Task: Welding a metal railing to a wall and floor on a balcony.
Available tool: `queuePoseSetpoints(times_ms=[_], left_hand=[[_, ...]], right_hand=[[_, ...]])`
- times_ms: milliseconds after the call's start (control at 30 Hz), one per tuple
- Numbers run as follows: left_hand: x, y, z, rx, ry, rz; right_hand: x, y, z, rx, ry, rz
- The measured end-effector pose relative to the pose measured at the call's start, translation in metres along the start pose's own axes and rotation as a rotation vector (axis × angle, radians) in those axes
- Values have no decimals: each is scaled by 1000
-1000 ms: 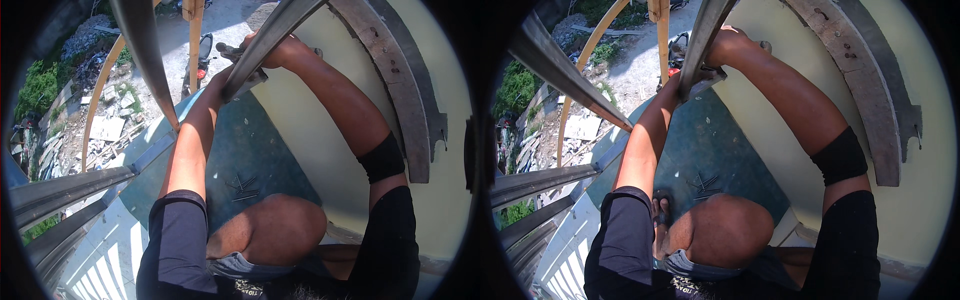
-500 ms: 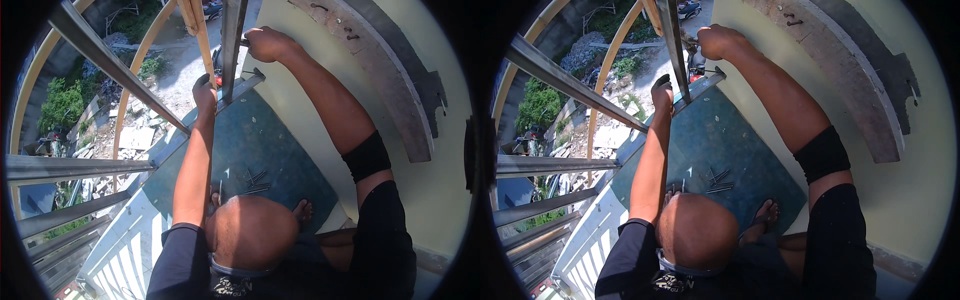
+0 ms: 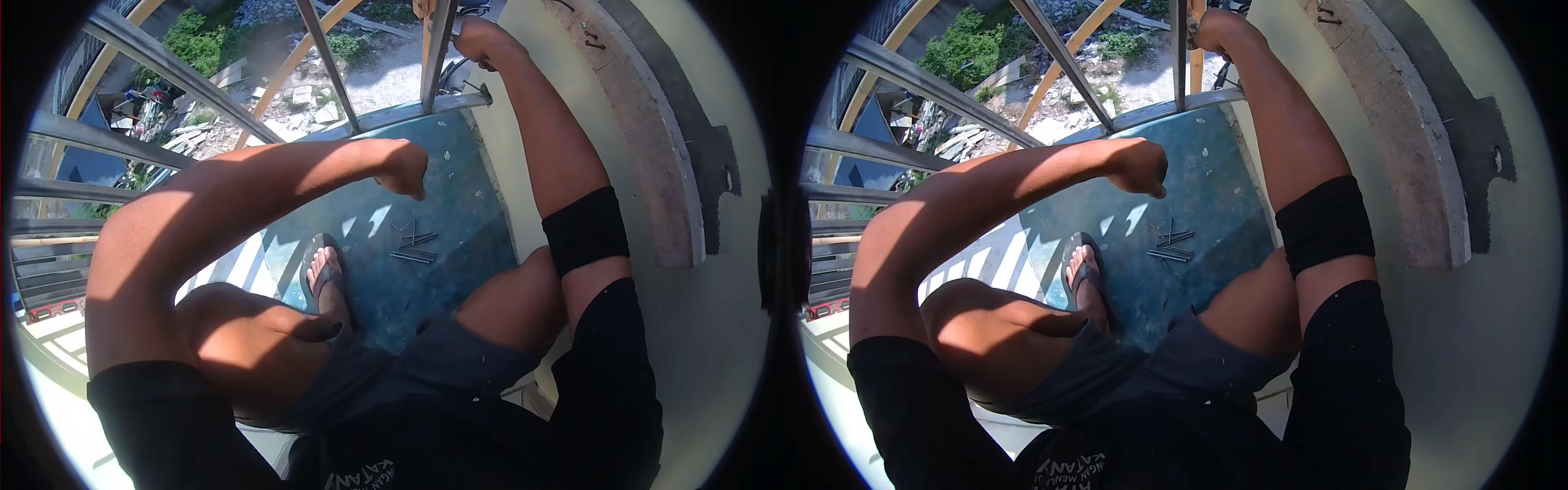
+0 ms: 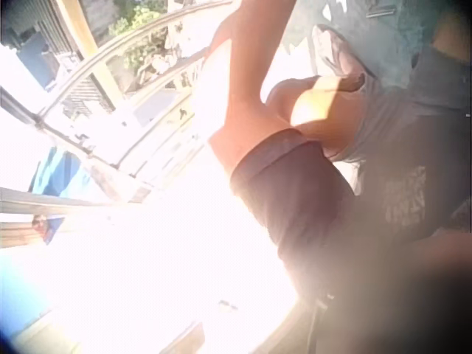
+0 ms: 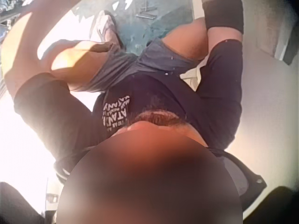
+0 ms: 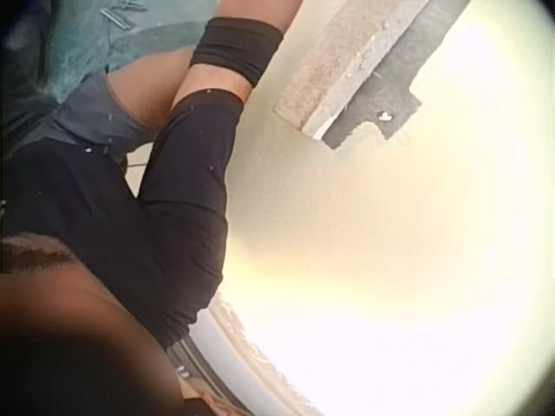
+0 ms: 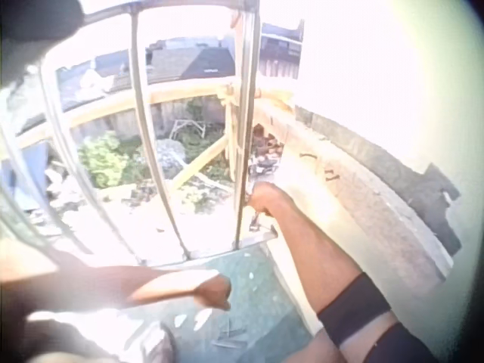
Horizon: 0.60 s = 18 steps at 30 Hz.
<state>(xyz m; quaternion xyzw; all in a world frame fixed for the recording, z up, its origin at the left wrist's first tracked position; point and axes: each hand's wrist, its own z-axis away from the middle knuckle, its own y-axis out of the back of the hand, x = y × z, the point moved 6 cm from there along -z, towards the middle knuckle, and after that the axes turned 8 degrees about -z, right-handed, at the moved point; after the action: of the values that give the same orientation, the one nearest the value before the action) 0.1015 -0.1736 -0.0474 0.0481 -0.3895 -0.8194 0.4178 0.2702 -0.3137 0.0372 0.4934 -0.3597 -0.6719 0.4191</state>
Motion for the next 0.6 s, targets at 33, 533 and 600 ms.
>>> queuePoseSetpoints(times_ms=[33,533,600], left_hand=[[9,3,-21,-31,21,11],[7,-41,-236,590,399,2474],[-2,-20,-234,835,358,2489]], right_hand=[[0,5,0,11,51,-7],[-14,14,2,-45,-32,129],[-19,10,-4,-43,144,295]])
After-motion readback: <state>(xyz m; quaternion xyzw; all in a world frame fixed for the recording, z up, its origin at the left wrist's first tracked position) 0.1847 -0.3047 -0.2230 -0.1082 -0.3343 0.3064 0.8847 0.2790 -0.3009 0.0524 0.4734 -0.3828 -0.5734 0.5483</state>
